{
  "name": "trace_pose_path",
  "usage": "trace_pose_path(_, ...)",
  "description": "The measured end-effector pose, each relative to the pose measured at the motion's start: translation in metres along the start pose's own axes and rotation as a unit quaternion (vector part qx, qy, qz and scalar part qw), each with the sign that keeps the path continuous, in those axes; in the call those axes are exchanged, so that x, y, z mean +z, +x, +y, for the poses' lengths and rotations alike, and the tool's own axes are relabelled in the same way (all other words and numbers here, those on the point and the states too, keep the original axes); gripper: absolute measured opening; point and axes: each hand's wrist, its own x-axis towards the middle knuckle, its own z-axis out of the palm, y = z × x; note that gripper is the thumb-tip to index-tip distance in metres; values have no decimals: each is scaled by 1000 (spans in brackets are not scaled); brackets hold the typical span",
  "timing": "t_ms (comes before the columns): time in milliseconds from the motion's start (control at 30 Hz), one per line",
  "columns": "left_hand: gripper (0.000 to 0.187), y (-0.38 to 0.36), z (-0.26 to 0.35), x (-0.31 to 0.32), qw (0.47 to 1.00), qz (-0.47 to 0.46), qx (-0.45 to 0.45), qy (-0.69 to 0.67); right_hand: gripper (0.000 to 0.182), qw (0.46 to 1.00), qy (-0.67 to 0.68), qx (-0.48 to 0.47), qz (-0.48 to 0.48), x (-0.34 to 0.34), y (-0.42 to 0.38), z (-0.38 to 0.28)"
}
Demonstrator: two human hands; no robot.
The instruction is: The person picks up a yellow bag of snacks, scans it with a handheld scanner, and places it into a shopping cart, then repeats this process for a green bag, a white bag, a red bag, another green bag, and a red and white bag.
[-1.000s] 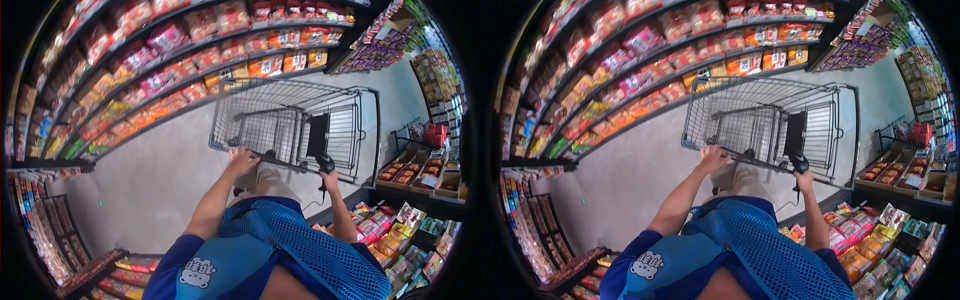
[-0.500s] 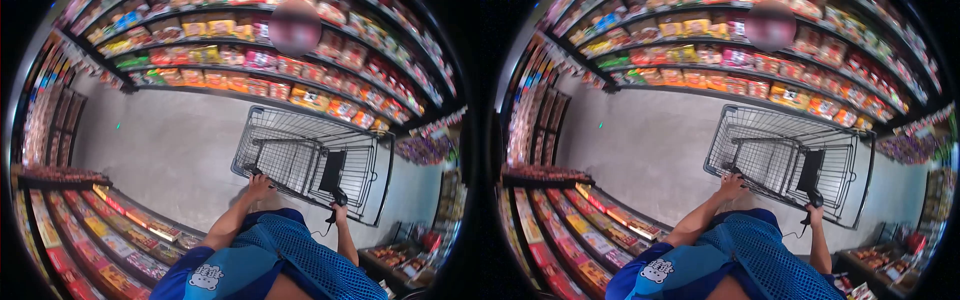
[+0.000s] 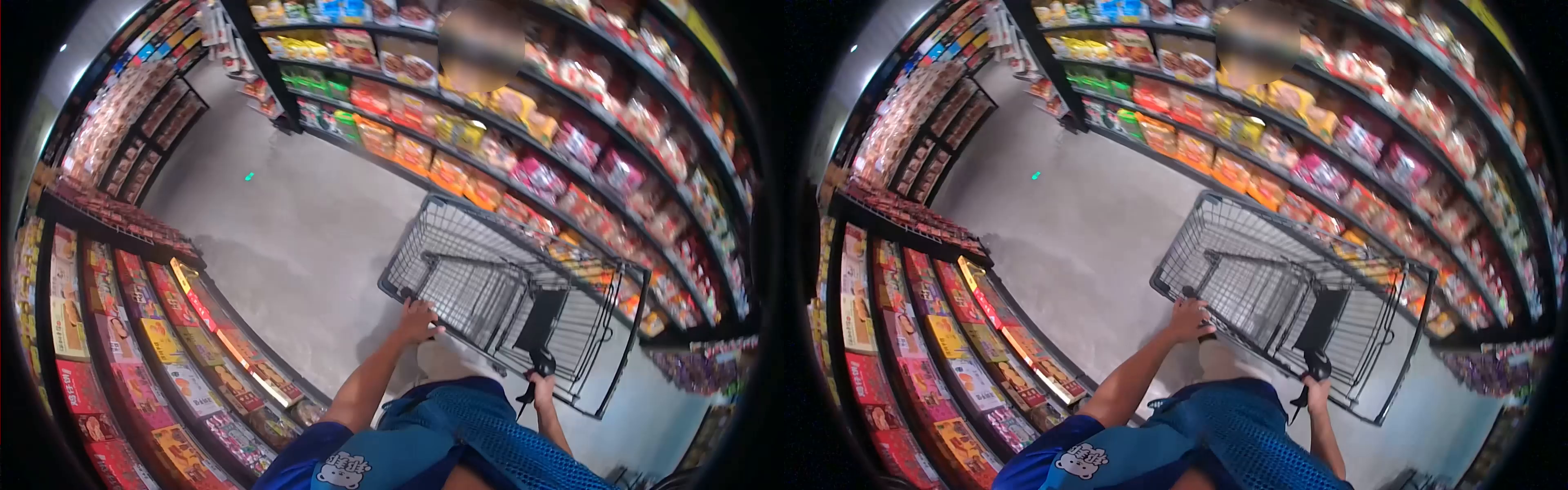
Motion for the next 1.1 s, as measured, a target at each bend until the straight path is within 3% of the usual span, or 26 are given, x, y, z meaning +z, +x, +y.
trace_pose_path(167, 54, 18, -64, -62, 997, 51, -34, 52, 17, 998, 28, 19, -54, 84, 30, -68)
trace_pose_path(233, 60, 14, -90, -80, 998, 22, -52, 21, 16, 998, -26, 30, -40, 115, 40, -89)
trace_pose_path(333, 65, 9, -127, -116, 996, -33, -86, 23, 15, 998, -17, 17, -65, 164, 55, -117)
trace_pose_path(433, 63, 13, -170, -144, 993, -29, -112, 31, 17, 996, 8, 28, -83, 217, 65, -149)
trace_pose_path(567, 61, 9, -240, -185, 995, 24, -92, 40, 15, 996, 1, 5, -93, 297, 69, -175)
trace_pose_path(733, 65, 26, -323, -270, 981, -117, -154, 20, 15, 995, 6, 34, -90, 402, 73, -214)
trace_pose_path(967, 68, 9, -438, -354, 983, -95, -155, 13, 13, 995, 17, 29, -99, 539, 68, -247)
trace_pose_path(1100, 62, -4, -498, -383, 990, -10, -130, 46, 12, 994, 15, 31, -101, 606, 56, -271)
